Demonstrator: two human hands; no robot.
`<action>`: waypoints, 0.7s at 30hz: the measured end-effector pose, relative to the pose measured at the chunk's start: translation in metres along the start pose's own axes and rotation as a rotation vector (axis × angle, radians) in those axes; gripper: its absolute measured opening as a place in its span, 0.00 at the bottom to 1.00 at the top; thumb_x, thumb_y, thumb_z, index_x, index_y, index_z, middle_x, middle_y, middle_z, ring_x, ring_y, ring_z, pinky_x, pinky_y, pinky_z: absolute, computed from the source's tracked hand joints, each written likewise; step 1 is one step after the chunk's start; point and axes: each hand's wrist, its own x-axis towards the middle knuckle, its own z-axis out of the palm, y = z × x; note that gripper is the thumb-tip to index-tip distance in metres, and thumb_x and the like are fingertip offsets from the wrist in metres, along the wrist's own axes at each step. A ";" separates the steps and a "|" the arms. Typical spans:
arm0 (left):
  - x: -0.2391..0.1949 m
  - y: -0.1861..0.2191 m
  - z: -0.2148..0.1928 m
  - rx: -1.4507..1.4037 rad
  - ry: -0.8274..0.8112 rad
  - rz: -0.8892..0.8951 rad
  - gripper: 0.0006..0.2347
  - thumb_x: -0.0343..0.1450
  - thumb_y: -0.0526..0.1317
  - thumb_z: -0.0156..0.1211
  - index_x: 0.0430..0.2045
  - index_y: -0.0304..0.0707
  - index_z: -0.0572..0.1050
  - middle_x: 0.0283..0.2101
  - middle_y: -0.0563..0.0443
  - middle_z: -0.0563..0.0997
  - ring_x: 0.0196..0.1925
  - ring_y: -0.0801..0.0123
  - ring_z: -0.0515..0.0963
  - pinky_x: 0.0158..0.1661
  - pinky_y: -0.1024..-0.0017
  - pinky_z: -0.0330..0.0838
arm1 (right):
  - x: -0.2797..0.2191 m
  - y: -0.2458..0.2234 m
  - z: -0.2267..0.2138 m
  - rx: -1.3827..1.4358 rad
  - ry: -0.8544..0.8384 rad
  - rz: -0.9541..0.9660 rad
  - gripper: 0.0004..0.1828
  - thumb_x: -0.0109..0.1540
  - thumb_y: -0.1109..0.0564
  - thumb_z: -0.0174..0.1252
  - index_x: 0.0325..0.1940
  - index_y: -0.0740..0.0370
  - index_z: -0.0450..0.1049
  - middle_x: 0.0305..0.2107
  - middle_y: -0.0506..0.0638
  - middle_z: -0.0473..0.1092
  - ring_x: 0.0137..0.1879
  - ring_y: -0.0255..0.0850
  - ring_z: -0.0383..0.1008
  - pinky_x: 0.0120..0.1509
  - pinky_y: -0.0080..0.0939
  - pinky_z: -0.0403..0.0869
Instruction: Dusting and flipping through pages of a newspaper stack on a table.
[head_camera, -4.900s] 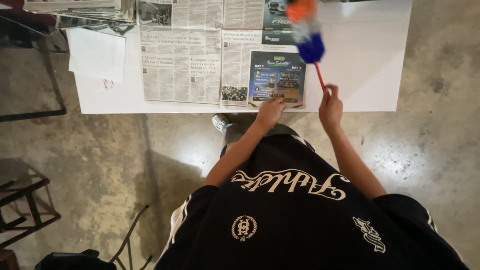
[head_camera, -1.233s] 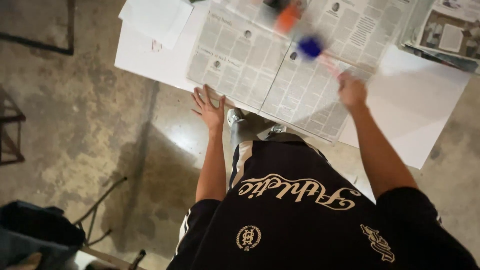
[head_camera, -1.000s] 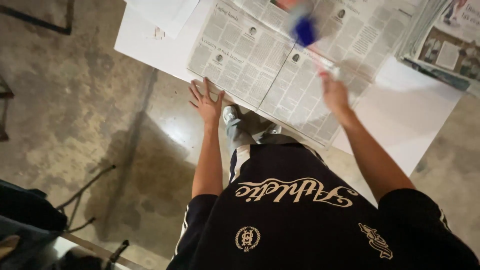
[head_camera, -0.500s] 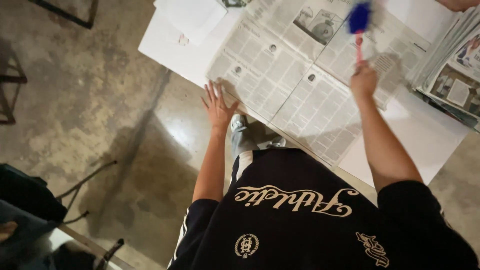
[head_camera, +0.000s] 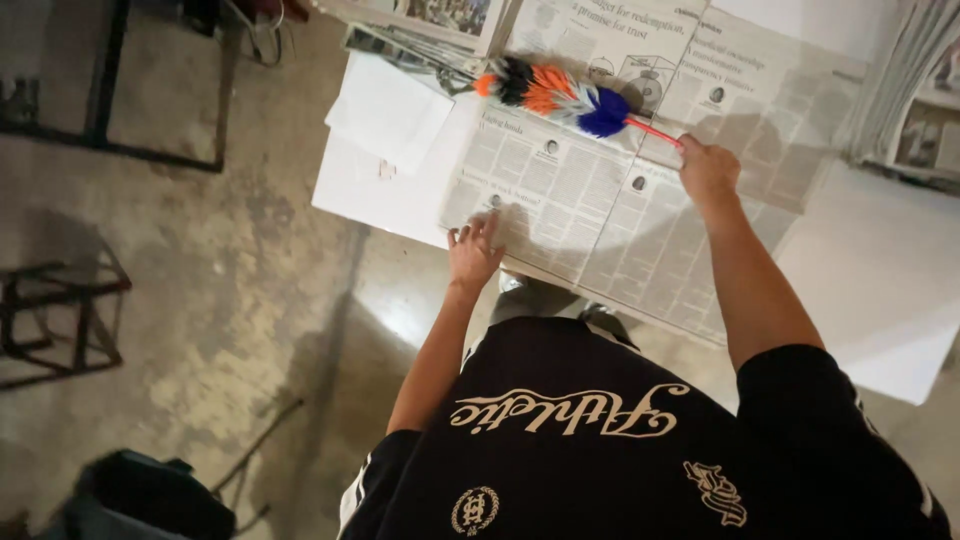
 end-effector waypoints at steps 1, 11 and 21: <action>0.003 -0.008 0.008 0.007 -0.005 0.018 0.33 0.63 0.48 0.72 0.64 0.45 0.66 0.56 0.45 0.75 0.56 0.56 0.75 0.59 0.44 0.61 | 0.001 0.009 0.008 0.005 0.004 0.019 0.07 0.72 0.53 0.55 0.52 0.49 0.77 0.28 0.61 0.75 0.37 0.61 0.78 0.39 0.61 0.73; 0.042 -0.035 -0.005 -0.090 -0.113 0.330 0.41 0.61 0.47 0.71 0.71 0.50 0.58 0.58 0.40 0.74 0.54 0.46 0.77 0.47 0.55 0.77 | -0.051 0.001 0.104 0.113 0.488 0.235 0.06 0.71 0.53 0.54 0.50 0.50 0.75 0.32 0.59 0.76 0.35 0.60 0.76 0.39 0.61 0.74; 0.060 -0.050 0.060 -0.406 -0.011 0.362 0.14 0.73 0.37 0.56 0.54 0.43 0.72 0.46 0.42 0.84 0.46 0.45 0.83 0.45 0.52 0.76 | -0.231 0.033 0.031 0.123 0.079 0.644 0.08 0.70 0.50 0.54 0.48 0.51 0.77 0.29 0.63 0.76 0.36 0.64 0.77 0.38 0.65 0.73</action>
